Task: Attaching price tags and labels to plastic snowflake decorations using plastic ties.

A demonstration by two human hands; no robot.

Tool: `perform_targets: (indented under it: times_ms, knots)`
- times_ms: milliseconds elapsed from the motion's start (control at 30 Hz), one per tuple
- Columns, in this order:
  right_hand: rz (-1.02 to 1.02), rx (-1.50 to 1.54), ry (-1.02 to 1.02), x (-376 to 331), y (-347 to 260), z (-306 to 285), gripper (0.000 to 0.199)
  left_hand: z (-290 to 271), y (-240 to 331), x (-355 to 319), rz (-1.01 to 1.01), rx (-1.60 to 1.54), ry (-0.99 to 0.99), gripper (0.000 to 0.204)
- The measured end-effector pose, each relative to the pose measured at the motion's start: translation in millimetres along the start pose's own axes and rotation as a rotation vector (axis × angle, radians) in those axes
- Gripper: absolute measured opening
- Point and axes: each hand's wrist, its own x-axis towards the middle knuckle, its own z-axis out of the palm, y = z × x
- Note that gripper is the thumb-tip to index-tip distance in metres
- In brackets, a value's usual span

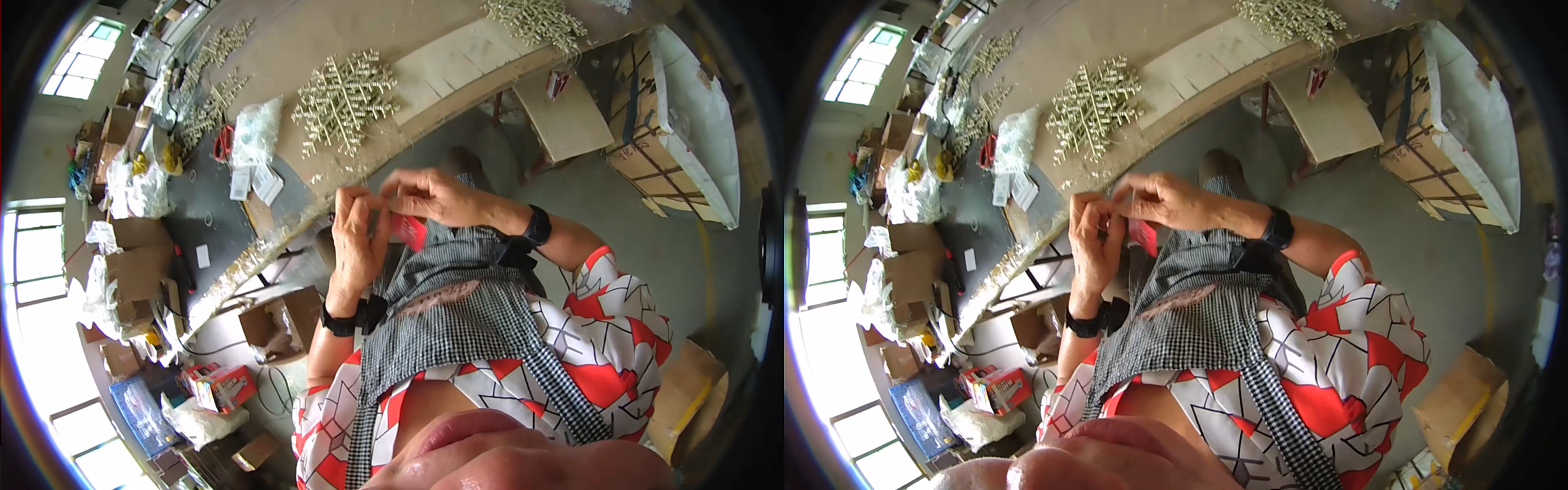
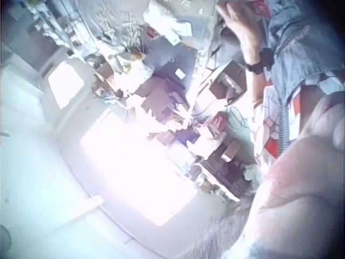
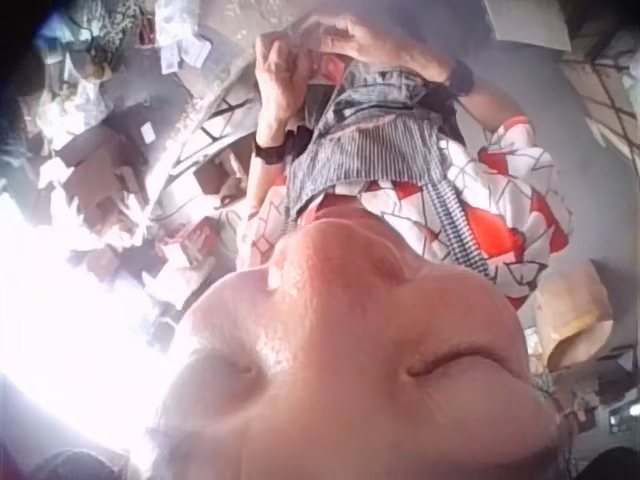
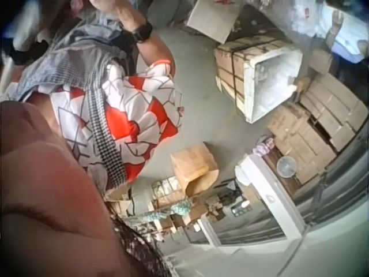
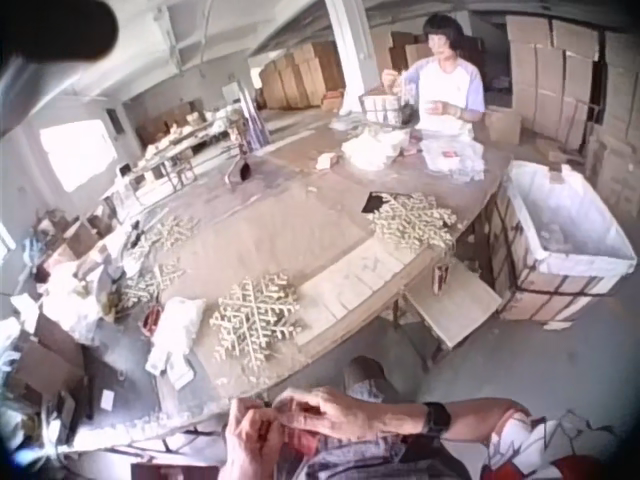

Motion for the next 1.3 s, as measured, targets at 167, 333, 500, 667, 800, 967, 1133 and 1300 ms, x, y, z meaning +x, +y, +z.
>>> perform_targets:
  times_ms: [167,333,500,667,800,967,1133,1300]
  knots:
    - [0.114,0.059,-0.030,-2,-11,-6,0.022,5,-6,1,-0.040,-0.060,0.017,0.015]
    - [0.255,0.120,-0.080,-4,0,-13,0.015,10,-12,10,-0.046,-0.098,-0.021,0.015]
    - [0.225,0.191,-0.030,-10,16,-20,0.016,18,-14,19,-0.303,-0.305,-0.050,0.008]
    - [0.289,0.108,0.046,-16,12,-34,0.016,12,-35,54,-0.833,-0.931,-0.095,0.033]
    - [0.291,0.109,0.077,-28,8,-38,0.012,25,-45,70,-0.953,-1.036,-0.031,0.033]
    - [0.292,0.127,0.069,-30,2,-31,0.012,35,-60,76,-0.982,-0.987,0.039,0.019]
    - [0.252,0.126,0.058,-30,6,-35,0.018,20,-56,65,-0.967,-1.032,0.140,0.015]
    - [0.241,0.060,0.056,-19,6,-32,0.020,-7,-56,45,-0.731,-0.547,0.022,0.016]
